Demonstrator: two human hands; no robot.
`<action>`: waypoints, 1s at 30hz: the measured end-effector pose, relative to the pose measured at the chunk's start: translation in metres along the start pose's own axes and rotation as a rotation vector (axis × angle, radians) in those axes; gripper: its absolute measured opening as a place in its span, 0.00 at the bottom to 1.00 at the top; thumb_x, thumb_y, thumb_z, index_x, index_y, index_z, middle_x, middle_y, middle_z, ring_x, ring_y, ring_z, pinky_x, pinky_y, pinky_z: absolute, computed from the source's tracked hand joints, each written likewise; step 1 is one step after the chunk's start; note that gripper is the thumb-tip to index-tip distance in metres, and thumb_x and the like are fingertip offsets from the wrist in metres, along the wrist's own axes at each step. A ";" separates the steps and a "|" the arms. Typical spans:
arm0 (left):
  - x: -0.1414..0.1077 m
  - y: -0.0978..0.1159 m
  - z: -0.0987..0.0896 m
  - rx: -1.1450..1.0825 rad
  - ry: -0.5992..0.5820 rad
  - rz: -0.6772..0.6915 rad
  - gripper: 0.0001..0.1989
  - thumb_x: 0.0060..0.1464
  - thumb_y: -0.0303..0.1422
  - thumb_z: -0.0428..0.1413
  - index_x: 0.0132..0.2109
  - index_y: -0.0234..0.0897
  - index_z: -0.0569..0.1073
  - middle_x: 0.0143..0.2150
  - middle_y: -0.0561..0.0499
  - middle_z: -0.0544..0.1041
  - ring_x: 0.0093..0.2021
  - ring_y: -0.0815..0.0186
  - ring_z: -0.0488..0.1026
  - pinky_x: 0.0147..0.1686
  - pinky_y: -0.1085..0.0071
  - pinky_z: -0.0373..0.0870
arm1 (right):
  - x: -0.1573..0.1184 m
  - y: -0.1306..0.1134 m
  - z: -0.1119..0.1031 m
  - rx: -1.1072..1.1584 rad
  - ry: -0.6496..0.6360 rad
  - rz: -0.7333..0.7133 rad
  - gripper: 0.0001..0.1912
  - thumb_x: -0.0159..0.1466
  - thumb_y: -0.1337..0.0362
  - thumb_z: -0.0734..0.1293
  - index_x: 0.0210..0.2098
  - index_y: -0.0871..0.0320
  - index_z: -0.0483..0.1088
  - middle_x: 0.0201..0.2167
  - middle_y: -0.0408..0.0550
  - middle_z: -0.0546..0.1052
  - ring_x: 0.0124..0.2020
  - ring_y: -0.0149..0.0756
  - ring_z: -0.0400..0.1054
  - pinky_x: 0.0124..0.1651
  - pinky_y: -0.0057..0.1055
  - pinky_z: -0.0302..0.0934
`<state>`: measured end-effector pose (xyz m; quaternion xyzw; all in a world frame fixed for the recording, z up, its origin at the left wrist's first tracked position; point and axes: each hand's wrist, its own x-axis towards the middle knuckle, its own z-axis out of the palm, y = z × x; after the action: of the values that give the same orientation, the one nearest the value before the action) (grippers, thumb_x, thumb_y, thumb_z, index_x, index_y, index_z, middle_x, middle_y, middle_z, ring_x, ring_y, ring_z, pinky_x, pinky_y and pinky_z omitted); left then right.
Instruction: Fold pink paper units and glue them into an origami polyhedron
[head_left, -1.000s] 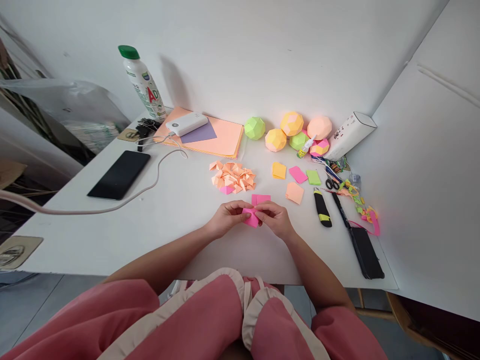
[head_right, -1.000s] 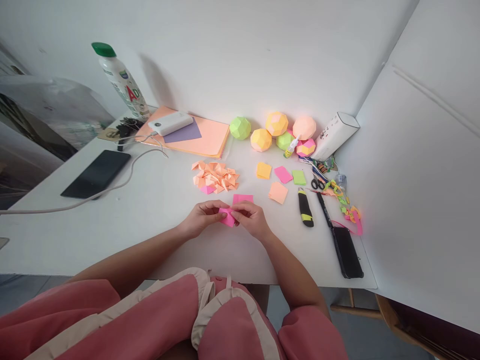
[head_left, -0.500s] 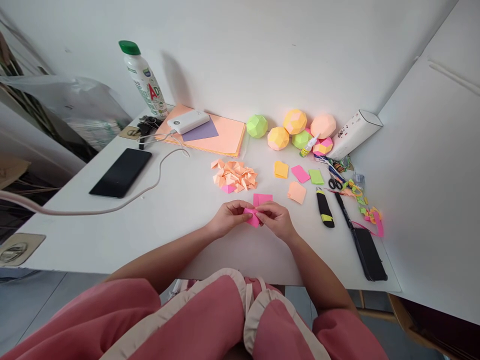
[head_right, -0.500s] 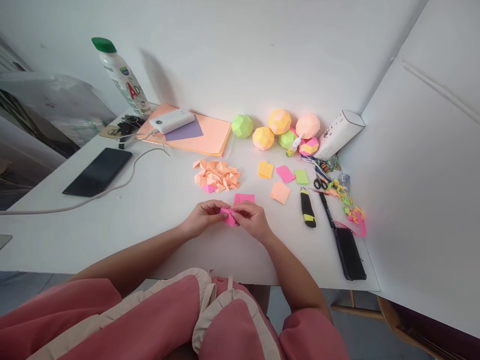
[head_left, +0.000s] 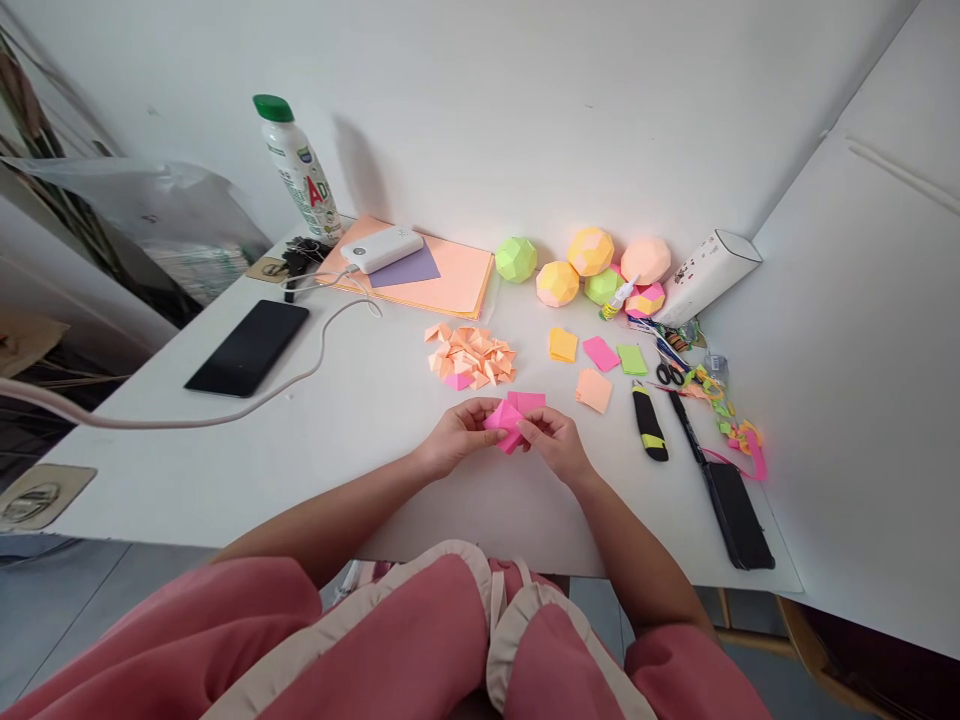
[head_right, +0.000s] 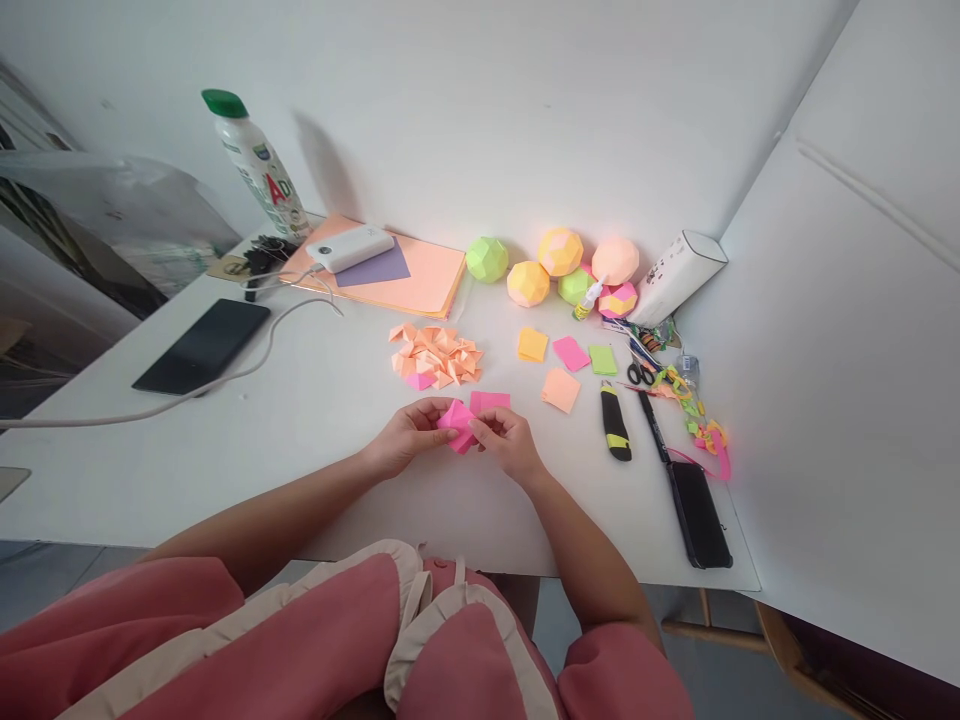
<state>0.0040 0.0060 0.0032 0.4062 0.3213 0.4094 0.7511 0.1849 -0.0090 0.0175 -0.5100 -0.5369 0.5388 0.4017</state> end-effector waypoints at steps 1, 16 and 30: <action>-0.001 0.001 0.001 0.023 -0.045 -0.019 0.16 0.42 0.33 0.65 0.40 0.34 0.74 0.35 0.49 0.78 0.34 0.65 0.75 0.37 0.67 0.71 | 0.000 0.000 0.000 0.007 0.010 0.007 0.14 0.55 0.54 0.69 0.28 0.59 0.70 0.23 0.42 0.71 0.24 0.28 0.64 0.28 0.28 0.63; -0.001 -0.002 -0.001 0.137 0.011 -0.027 0.14 0.43 0.39 0.64 0.28 0.33 0.71 0.28 0.50 0.77 0.31 0.66 0.75 0.35 0.67 0.71 | 0.001 0.002 -0.001 0.099 -0.075 0.064 0.15 0.55 0.54 0.69 0.27 0.58 0.64 0.18 0.39 0.69 0.19 0.27 0.64 0.20 0.25 0.58; -0.003 -0.004 -0.002 0.407 0.124 0.302 0.09 0.49 0.38 0.59 0.34 0.37 0.76 0.29 0.51 0.68 0.30 0.69 0.68 0.32 0.70 0.68 | -0.001 -0.001 -0.001 -0.078 -0.086 0.106 0.16 0.55 0.52 0.68 0.25 0.58 0.66 0.16 0.38 0.67 0.18 0.26 0.61 0.19 0.24 0.57</action>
<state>0.0025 0.0028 -0.0005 0.5665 0.3783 0.4678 0.5632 0.1861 -0.0097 0.0186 -0.5292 -0.5466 0.5594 0.3290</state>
